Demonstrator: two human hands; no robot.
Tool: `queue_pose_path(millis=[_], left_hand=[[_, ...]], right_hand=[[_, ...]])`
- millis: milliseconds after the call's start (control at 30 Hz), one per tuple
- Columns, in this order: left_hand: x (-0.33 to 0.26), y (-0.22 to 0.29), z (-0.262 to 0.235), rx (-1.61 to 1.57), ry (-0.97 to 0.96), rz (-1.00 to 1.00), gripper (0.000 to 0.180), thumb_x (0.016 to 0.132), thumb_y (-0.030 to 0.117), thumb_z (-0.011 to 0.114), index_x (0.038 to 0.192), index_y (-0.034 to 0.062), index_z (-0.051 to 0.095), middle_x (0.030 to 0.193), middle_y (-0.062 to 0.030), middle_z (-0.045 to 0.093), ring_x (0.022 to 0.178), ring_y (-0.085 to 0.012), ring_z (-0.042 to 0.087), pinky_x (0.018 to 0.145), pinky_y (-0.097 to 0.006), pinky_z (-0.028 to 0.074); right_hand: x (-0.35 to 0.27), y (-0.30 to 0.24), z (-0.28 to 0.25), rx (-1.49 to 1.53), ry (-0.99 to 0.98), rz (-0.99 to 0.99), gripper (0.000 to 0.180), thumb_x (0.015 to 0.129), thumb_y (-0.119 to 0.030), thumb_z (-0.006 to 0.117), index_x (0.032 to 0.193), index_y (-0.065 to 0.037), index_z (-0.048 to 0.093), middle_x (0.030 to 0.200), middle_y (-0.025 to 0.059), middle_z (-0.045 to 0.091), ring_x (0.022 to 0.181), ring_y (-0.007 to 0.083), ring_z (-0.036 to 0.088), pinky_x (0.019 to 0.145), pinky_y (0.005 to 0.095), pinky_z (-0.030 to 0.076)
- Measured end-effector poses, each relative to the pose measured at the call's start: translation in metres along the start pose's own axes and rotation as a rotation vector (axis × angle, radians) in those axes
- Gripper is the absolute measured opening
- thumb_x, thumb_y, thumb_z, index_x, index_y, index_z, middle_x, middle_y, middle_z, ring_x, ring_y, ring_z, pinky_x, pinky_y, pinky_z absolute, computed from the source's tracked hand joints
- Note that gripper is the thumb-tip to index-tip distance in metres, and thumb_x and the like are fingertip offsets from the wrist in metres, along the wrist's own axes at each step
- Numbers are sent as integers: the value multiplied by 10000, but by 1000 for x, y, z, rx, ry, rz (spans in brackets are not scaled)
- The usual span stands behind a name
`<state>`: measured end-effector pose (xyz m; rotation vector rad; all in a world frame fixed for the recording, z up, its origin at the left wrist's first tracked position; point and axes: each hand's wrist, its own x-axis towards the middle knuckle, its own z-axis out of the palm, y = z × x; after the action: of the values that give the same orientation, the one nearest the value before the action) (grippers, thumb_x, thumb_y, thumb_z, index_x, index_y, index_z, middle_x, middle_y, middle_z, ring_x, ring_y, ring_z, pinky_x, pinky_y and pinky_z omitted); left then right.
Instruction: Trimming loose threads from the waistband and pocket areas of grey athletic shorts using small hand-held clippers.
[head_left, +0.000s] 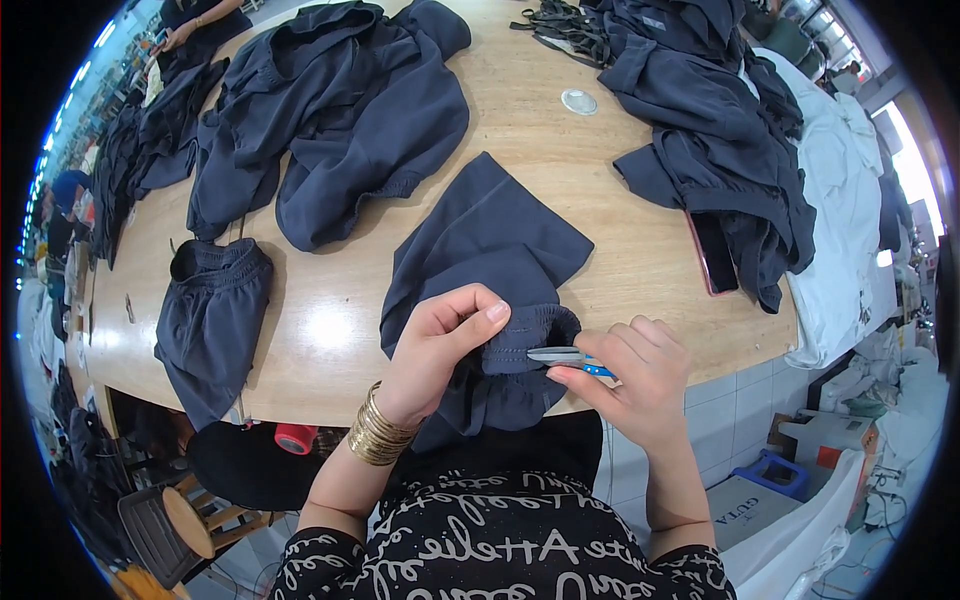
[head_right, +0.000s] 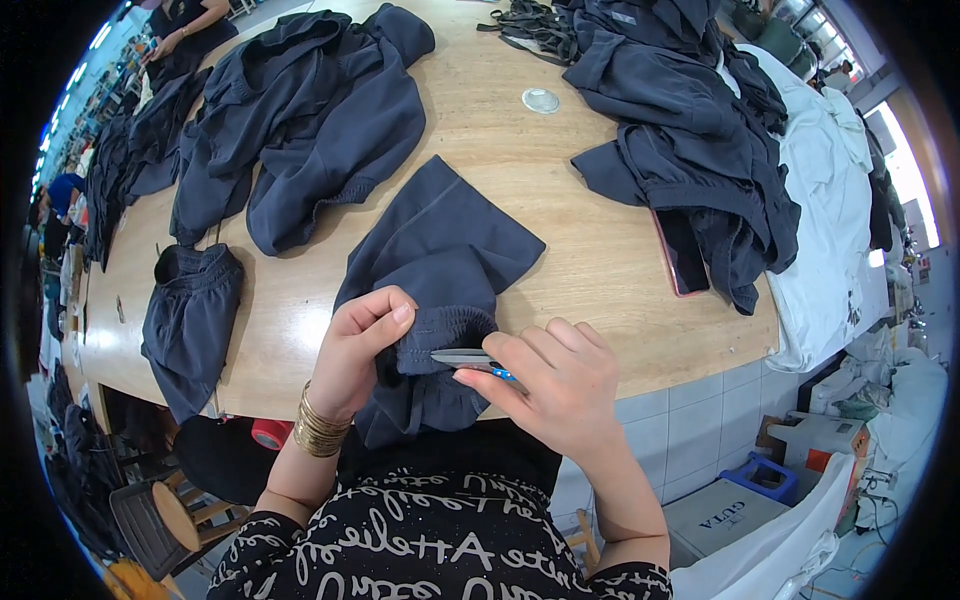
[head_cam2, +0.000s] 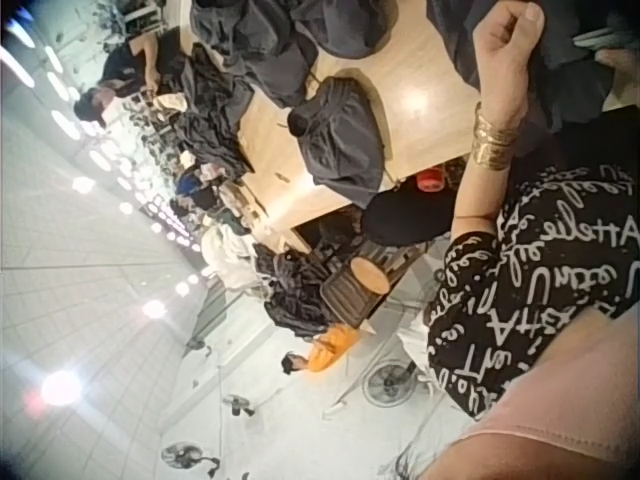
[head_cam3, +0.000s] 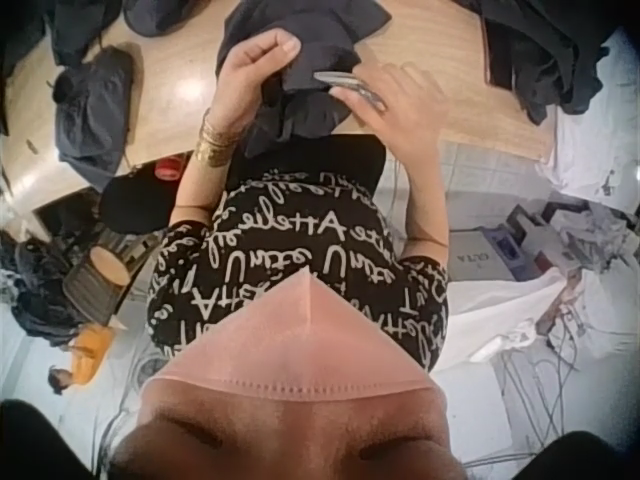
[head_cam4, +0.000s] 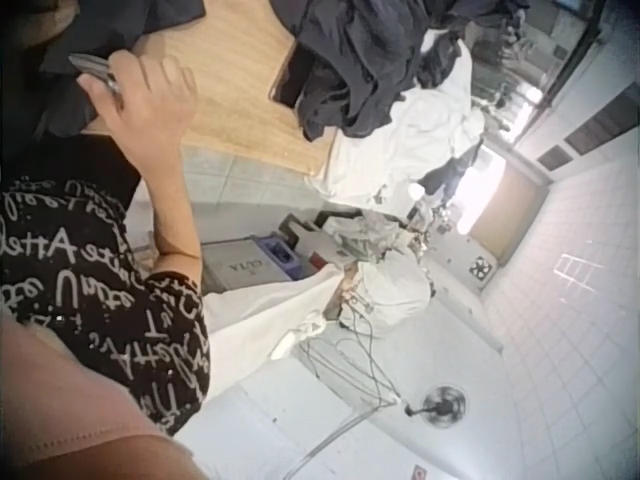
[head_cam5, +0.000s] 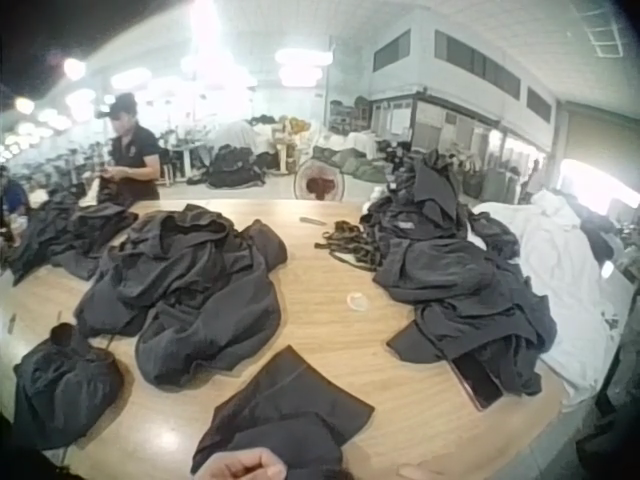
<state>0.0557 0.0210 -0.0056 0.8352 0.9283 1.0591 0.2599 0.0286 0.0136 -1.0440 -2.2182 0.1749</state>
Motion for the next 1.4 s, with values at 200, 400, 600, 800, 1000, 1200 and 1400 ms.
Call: queue_pose_path(millis=[200,400,600,800,1000,1200,1400], left_hand=[[0,0,-1,-11,-5,3,164,924,162,545,805,49,547,783,56,489,741,-21,421,699,-186,346],[-1,0,-1,-1,-6,13,170,924,162,544,802,44,550,777,52,489,735,-24,425,693,-187,352],[2,-5,-6,-34,-39,36,163,940,152,546,869,16,599,799,47,563,744,-5,470,697,-174,396],[2,-7,-6,-40,-35,34,167,940,157,546,869,16,601,800,47,572,741,-1,473,696,-172,399],[1,-7,-7,-57,-38,32,165,938,162,549,865,24,602,800,51,572,742,-1,474,698,-171,397],[3,-3,-2,-23,0,-8,193,928,197,544,794,58,542,763,63,474,732,-17,411,696,-183,342],[6,-5,-4,-44,-28,47,164,937,158,546,852,26,590,786,59,539,738,-6,446,690,-171,373]], right_hand=[[2,-1,-2,-13,6,-30,303,585,-286,810,736,-94,630,597,-4,525,537,175,440,519,298,323],[3,-2,-6,-41,-31,-51,295,587,-293,807,726,-106,627,599,-15,525,548,166,437,528,293,320],[5,1,-8,-71,-43,-65,292,593,-311,800,719,-115,624,599,-27,517,551,158,429,528,290,316],[3,-1,-4,-84,-21,-65,296,589,-312,802,717,-114,623,589,-28,510,543,157,432,526,291,315],[-1,0,3,-43,-9,-39,265,658,-324,778,763,-130,632,630,-51,540,552,129,449,526,271,327],[-6,1,15,474,29,275,263,678,-216,808,815,-73,635,630,4,540,541,128,468,499,255,361],[-1,-10,10,661,40,401,310,684,-164,810,915,-57,632,702,5,566,559,81,437,509,214,362]])
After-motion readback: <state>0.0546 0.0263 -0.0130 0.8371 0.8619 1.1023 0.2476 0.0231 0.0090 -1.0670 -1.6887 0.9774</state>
